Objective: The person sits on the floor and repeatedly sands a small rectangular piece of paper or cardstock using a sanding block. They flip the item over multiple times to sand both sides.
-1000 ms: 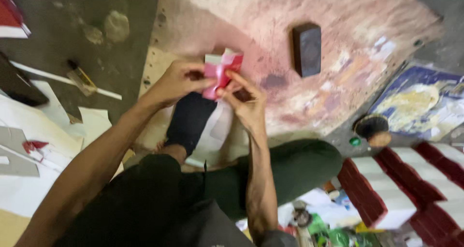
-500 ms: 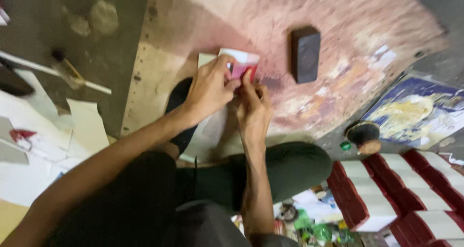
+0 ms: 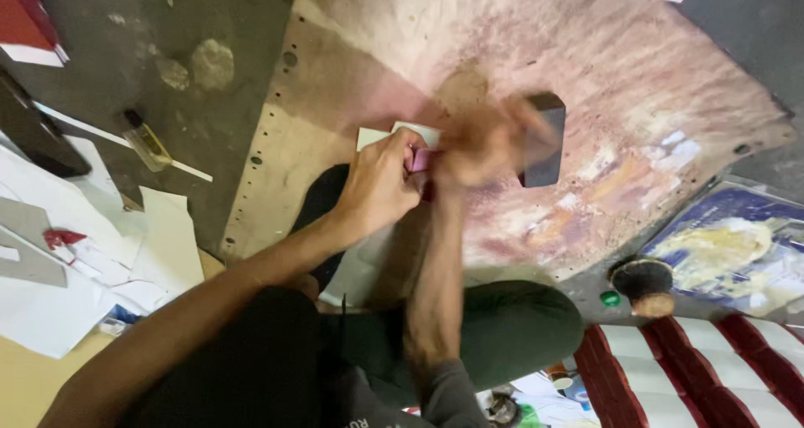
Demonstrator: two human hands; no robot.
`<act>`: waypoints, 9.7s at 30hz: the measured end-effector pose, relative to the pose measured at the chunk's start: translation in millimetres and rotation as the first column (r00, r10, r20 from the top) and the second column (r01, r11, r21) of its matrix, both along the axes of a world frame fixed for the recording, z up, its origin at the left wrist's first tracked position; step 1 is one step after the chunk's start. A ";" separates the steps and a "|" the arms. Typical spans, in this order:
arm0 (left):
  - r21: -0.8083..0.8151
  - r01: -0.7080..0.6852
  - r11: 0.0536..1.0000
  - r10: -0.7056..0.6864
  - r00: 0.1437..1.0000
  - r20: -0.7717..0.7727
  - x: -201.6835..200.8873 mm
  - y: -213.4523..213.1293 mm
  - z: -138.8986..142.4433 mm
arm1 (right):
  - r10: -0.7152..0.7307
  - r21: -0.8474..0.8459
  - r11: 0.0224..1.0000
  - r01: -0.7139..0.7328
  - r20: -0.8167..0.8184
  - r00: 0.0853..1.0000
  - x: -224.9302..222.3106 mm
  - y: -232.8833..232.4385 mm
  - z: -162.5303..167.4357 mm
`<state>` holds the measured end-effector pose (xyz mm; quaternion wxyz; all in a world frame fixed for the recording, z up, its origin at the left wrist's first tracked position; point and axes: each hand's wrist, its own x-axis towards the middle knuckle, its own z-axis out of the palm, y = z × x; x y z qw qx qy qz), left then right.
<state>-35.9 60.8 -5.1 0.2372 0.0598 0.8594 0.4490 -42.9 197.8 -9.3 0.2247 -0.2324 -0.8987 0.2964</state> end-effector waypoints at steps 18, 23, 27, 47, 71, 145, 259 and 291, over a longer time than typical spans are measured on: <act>0.091 0.030 0.995 -0.019 0.992 -0.124 2.6 -0.9 -13.4 | -0.179 0.090 0.974 0.210 -0.269 0.946 67.4 63.6 80.5; -0.004 0.033 0.999 -0.033 0.997 -0.071 30.1 -8.9 -10.5 | -0.099 0.258 0.924 0.283 -0.554 0.826 108.6 33.2 94.1; 0.025 0.051 0.998 -0.049 0.997 -0.059 15.7 -4.9 -8.7 | -0.145 0.077 0.985 0.152 -0.084 0.986 46.3 8.5 18.4; -0.373 0.358 0.856 -0.454 0.865 -0.214 -5.1 -35.7 10.4 | 0.133 -0.342 0.939 0.027 0.435 0.890 115.6 -30.0 -7.0; -0.602 0.693 0.397 -0.916 0.252 -0.314 1.4 -65.1 -4.3 | -0.197 -0.077 0.980 0.182 -0.304 0.932 87.4 13.9 0.2; 0.349 -0.074 0.934 -0.056 0.936 0.349 -5.8 -88.5 64.8 | 0.211 -0.887 0.454 -0.085 0.014 0.977 122.3 -15.4 53.2; 0.075 -0.061 0.995 0.055 0.995 0.081 13.3 -9.8 0.1 | 0.455 -0.154 0.889 -0.432 0.408 0.791 69.5 66.4 92.5; 0.130 -0.052 0.990 0.046 0.998 0.047 15.7 -12.2 -7.3 | -0.109 -0.065 0.994 0.088 -0.502 0.858 80.8 35.2 74.9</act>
